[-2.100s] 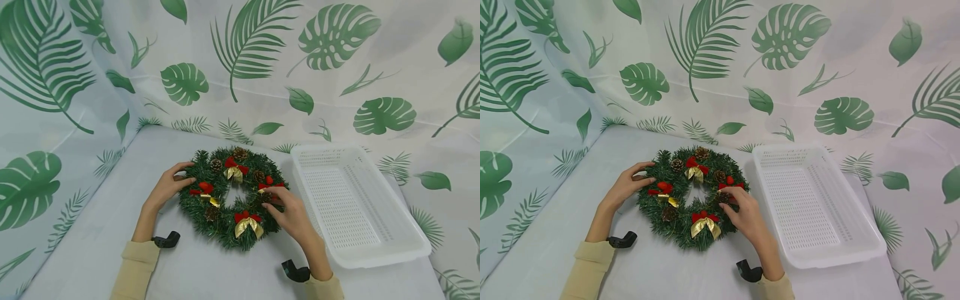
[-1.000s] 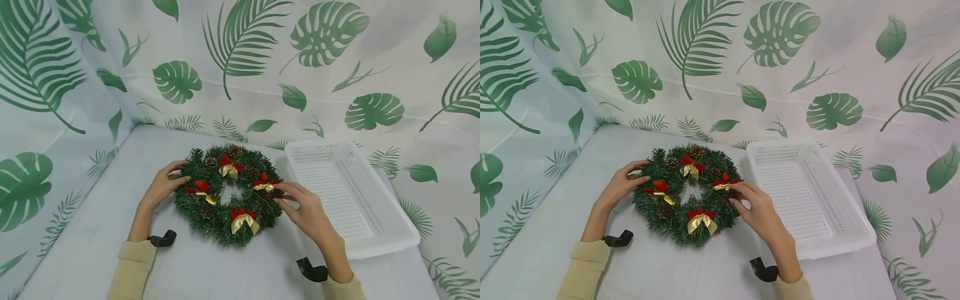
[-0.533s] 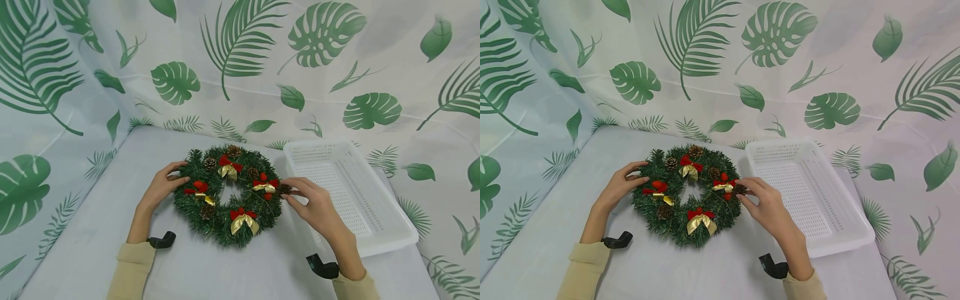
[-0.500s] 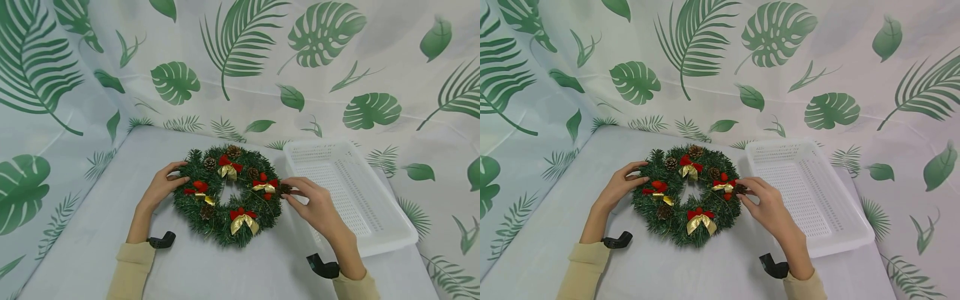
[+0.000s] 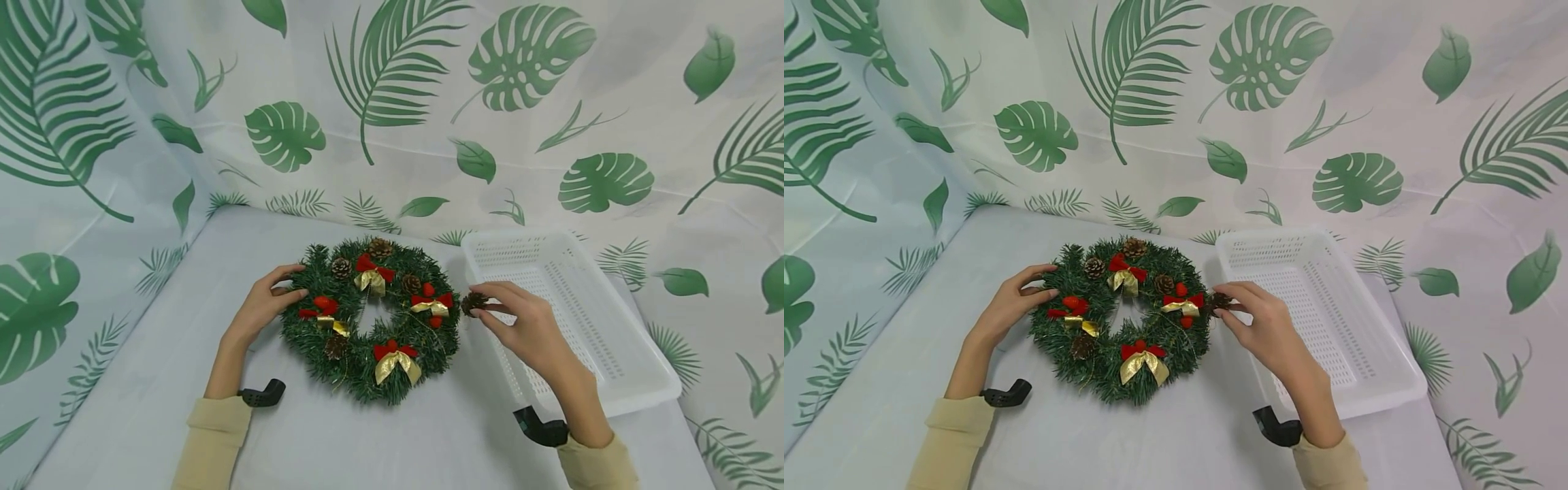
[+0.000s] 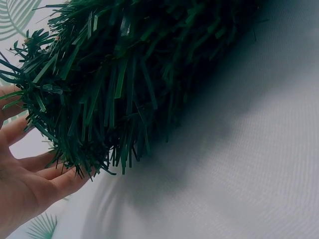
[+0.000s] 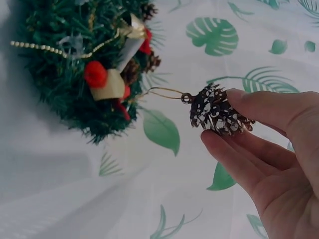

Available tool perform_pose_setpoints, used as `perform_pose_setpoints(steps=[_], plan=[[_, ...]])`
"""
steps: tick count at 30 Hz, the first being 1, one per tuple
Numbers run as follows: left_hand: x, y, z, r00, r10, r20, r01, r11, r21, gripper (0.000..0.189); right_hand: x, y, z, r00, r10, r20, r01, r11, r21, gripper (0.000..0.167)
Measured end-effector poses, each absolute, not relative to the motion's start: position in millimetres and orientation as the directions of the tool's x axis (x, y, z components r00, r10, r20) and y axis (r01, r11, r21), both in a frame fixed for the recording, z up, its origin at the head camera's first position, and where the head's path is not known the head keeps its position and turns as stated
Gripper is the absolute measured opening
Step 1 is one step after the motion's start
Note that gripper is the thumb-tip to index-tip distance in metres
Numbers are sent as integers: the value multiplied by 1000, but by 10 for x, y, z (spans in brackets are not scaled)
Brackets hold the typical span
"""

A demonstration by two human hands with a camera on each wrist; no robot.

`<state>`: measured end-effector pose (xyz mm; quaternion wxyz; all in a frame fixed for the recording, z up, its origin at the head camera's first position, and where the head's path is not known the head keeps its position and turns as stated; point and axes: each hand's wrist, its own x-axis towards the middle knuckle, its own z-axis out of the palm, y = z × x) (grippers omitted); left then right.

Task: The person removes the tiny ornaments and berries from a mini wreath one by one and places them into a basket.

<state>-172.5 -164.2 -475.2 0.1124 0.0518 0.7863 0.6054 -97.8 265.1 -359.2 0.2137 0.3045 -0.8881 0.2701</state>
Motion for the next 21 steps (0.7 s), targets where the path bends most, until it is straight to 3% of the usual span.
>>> perform_pose_setpoints(steps=[21], plan=[[-1712, -1640, -4742, -969, 220, -112, -51, 263, 963, 57, -1184, 2914, -3569, -780, -367, 507, -593, 691, -412, 45]])
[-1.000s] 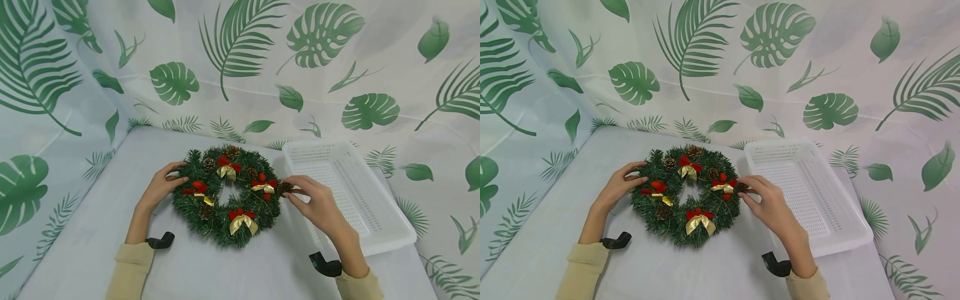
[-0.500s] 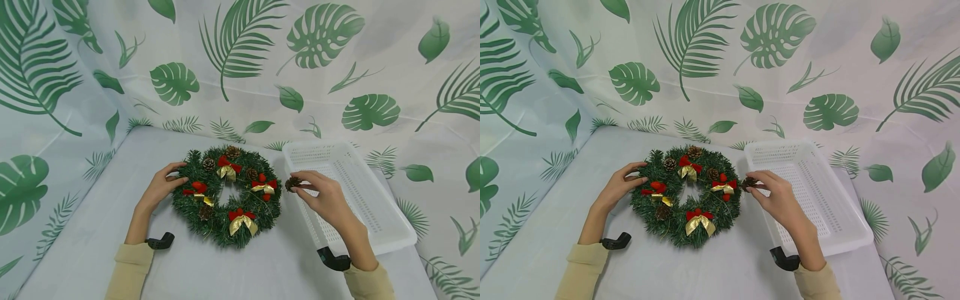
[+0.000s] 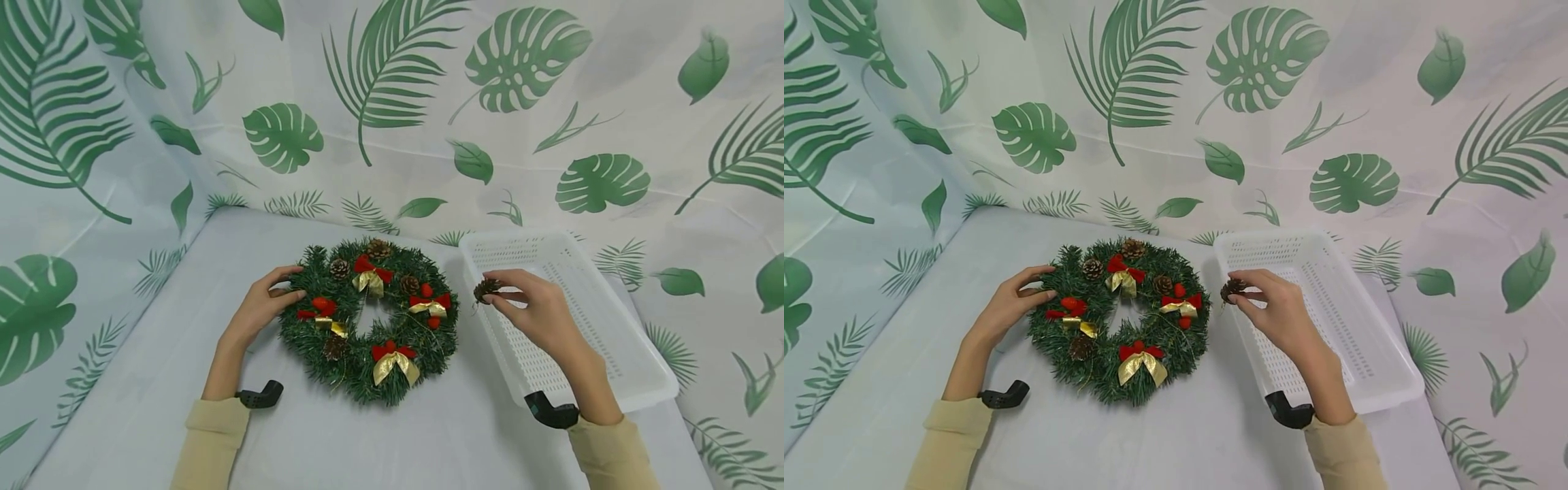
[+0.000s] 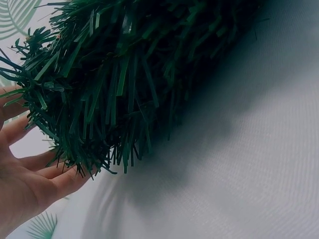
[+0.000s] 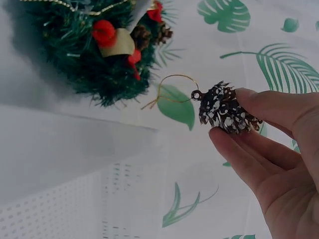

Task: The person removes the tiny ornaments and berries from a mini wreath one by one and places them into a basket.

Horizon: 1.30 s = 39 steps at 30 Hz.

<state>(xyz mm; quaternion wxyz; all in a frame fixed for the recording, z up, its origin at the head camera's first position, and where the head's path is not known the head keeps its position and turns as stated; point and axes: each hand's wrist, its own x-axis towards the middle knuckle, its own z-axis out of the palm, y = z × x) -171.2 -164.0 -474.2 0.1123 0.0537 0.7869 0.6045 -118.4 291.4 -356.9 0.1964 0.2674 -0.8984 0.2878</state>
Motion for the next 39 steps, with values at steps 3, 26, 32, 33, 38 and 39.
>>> perform_pose_setpoints(steps=[3, 26, 32, 33, 38, 39], plan=[[-1708, -1648, -4742, -969, 221, -112, -50, 269, 962, 57, -1216, 2944, -3573, -798, -359, 484, -572, 706, -418, 43], [-1716, -1626, -4698, -969, 223, -109, -49, 257, 965, 57, -1435, 3153, -3645, -885, -265, 383, -441, 740, -508, 35], [-1704, -1628, -4724, -968, 225, -115, -57, 250, 966, 58, -1474, 3193, -3672, -907, -256, 333, -403, 758, -514, 33], [-1701, -1628, -4727, -967, 225, -116, -58, 249, 967, 58, -1481, 3200, -3676, -912, -253, 322, -393, 762, -515, 33], [-1699, -1624, -4722, -968, 221, -117, -60, 248, 967, 58, -1526, 3239, -3706, -933, -240, 270, -350, 783, -514, 32], [-1701, -1623, -4720, -968, 220, -117, -60, 250, 966, 58, -1536, 3246, -3712, -936, -237, 260, -341, 788, -513, 32]])
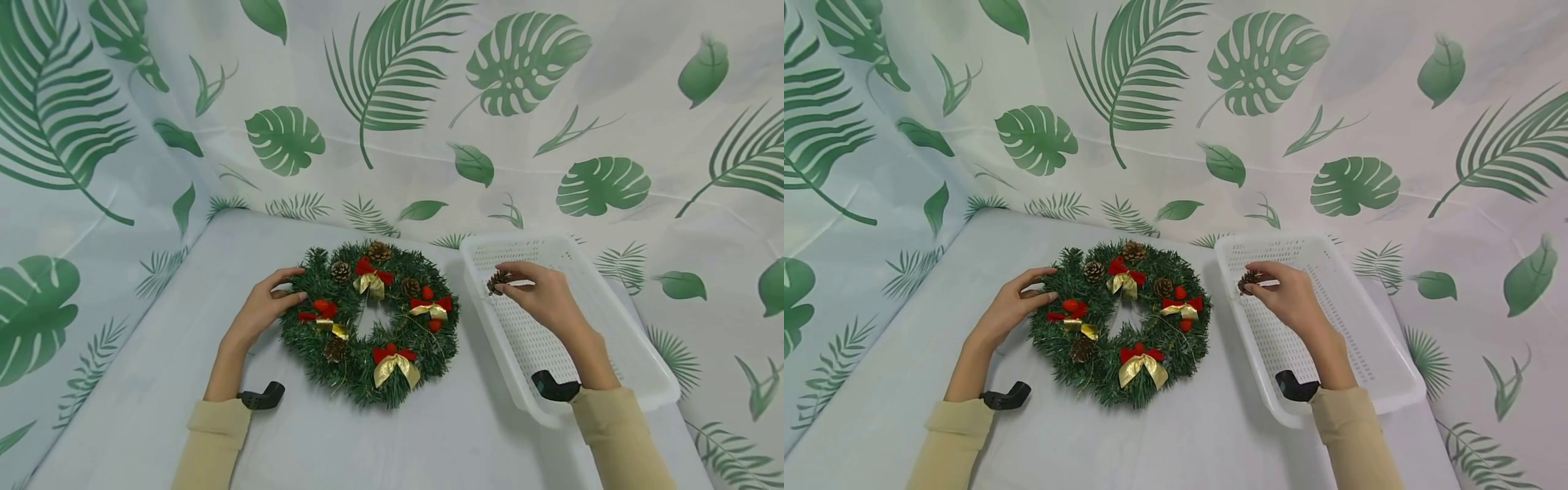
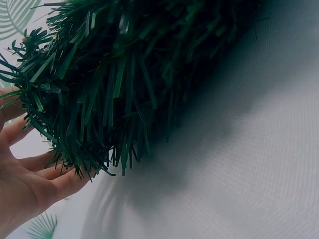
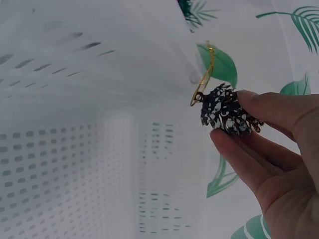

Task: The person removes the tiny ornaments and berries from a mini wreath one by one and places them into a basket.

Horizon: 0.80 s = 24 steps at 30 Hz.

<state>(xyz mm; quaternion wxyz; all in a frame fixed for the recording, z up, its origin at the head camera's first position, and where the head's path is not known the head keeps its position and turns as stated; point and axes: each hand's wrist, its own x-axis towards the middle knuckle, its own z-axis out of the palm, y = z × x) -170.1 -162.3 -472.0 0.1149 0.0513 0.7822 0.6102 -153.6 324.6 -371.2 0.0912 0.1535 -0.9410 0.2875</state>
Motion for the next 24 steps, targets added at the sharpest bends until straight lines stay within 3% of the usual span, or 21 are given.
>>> perform_pose_setpoints(steps=[16, 24], plan=[[-1704, -1629, -4748, -969, 214, -125, -66, 262, 963, 57, -1769, 3341, -3830, -970, -220, 101, -241, 848, -472, 36], [-1711, -1620, -4765, -970, 215, -115, -55, 267, 962, 57, -1870, 3391, -3959, -977, -191, 98, -215, 867, -450, 35]])
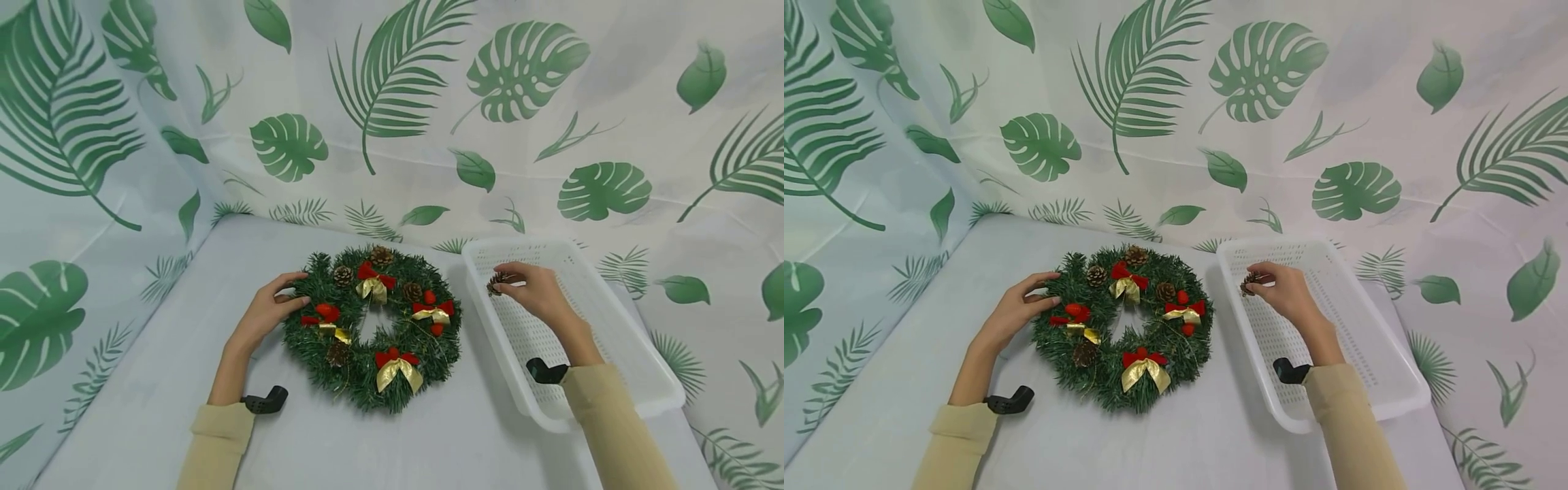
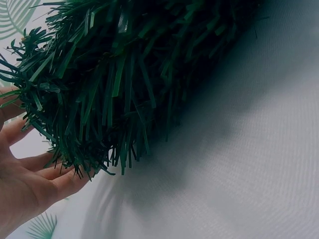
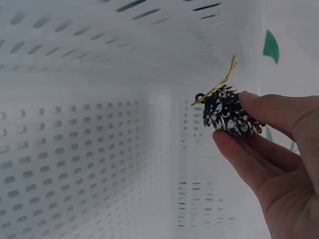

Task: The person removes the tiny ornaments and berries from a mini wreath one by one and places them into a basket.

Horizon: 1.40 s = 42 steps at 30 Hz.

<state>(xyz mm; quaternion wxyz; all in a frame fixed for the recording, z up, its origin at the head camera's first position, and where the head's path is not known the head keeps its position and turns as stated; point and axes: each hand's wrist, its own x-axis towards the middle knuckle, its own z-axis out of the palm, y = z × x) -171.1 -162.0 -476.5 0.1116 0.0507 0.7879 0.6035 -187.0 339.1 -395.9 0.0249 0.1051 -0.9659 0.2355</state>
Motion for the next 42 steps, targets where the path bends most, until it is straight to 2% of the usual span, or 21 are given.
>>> perform_pose_setpoints(steps=[12, 26, 42], plan=[[-1709, -1620, -4761, -970, 211, -124, -65, 265, 962, 57, -2080, 3454, -4195, -980, -195, 49, -195, 859, -474, 37], [-1686, -1611, -4734, -970, 205, -134, -80, 254, 964, 59, -2232, 3433, -4353, -980, -200, -8, -170, 852, -496, 30], [-1676, -1613, -4746, -970, 206, -128, -75, 251, 965, 59, -2338, 3378, -4432, -972, -233, -16, -195, 845, -498, 38]])
